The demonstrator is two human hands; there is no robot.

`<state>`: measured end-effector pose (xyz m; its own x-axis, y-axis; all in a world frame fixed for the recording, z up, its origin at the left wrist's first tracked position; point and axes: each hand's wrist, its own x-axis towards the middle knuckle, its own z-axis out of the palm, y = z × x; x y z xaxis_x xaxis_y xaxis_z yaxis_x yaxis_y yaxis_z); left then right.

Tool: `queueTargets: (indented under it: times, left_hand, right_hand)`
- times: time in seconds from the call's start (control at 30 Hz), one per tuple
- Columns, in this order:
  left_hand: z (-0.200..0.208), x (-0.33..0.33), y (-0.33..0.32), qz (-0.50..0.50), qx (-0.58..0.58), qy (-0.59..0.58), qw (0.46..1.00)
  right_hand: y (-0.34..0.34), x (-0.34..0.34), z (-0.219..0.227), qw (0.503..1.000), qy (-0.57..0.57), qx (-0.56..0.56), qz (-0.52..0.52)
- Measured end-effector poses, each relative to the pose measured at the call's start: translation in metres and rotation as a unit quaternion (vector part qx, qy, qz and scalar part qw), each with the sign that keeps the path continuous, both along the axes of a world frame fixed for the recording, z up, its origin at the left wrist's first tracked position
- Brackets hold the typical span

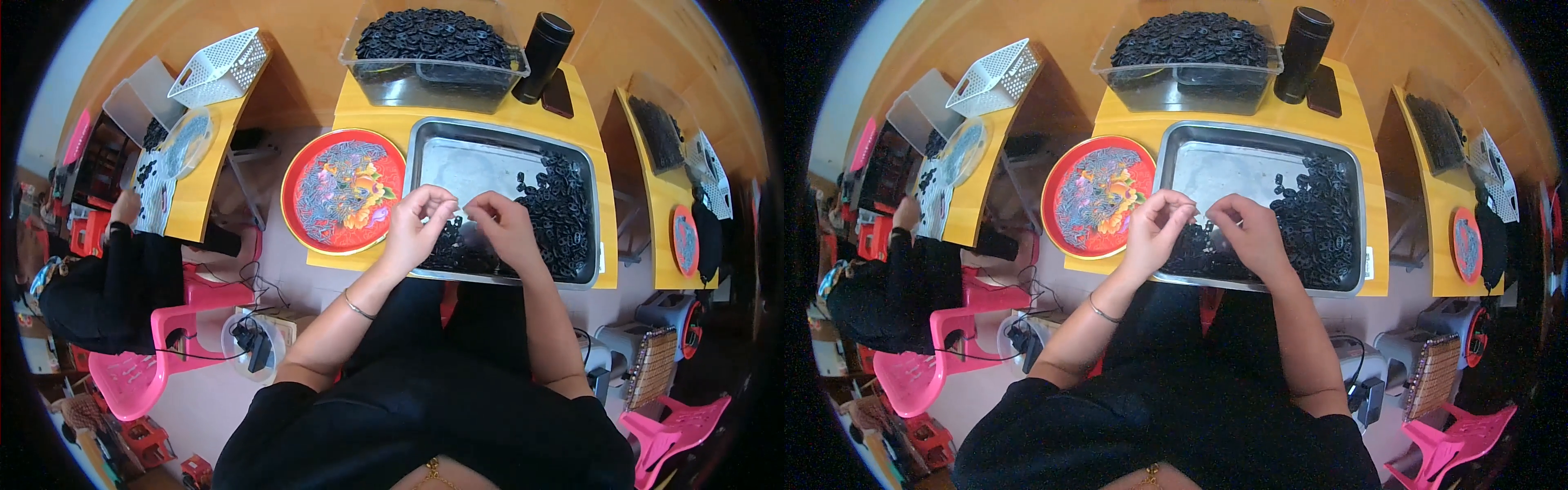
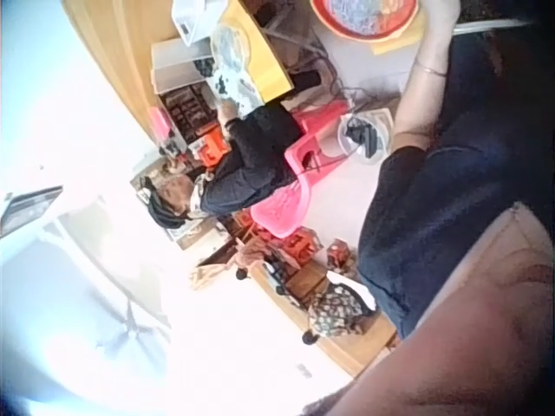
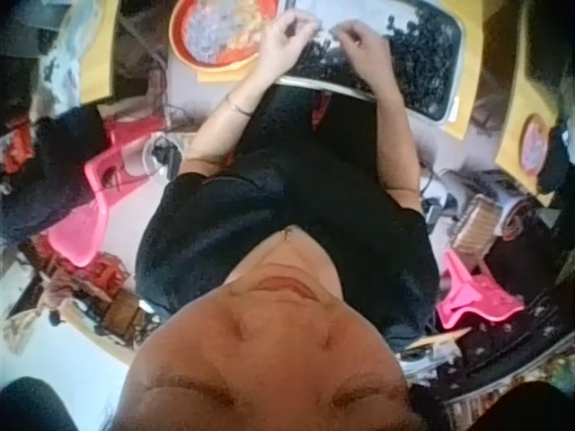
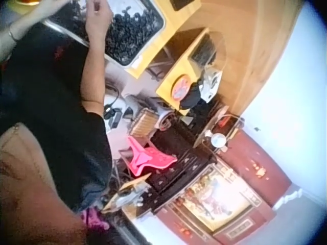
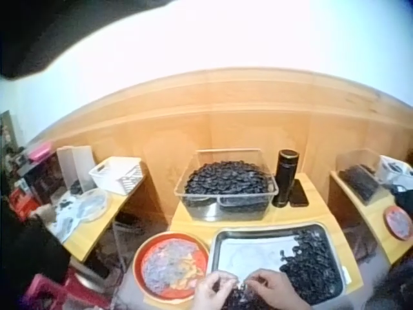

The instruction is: The person assembles plastic buckle components by picking pieces from the trays and pressing them together by hand.

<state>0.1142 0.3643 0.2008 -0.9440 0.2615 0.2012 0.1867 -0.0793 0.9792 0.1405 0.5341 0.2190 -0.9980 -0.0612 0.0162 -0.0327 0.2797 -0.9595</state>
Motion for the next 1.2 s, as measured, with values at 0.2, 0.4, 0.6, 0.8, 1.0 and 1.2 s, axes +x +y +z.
queueTargets:
  times: [0.2, 0.4, 0.6, 0.8, 1.0, 1.2]
  left_hand:
    - [-0.017, -0.003, 0.004, -0.067, 0.073, -0.088, 0.991]
    - [-0.026, -0.004, 0.011, -0.098, 0.128, -0.173, 0.972]
    - [-0.026, -0.006, 0.012, -0.079, 0.105, -0.187, 0.974]
    - [-0.027, -0.006, 0.012, -0.083, 0.09, -0.195, 0.973]
    - [-0.026, -0.004, 0.015, -0.073, 0.063, -0.18, 0.979]
    - [-0.029, -0.004, 0.016, -0.076, 0.061, -0.172, 0.98]
  right_hand:
    - [-0.008, 0.003, -0.018, 0.955, 0.075, 0.281, 0.055]
    - [-0.013, 0.002, -0.02, 0.926, 0.073, 0.366, 0.057]
    - [0.005, 0.008, -0.025, 0.996, 0.003, 0.093, -0.017]
    - [0.004, 0.012, -0.029, 0.985, -0.034, -0.141, -0.091]
    - [0.001, 0.012, -0.026, 0.984, -0.024, -0.152, -0.091]
    - [0.001, 0.012, -0.029, 0.987, -0.014, -0.124, -0.1]
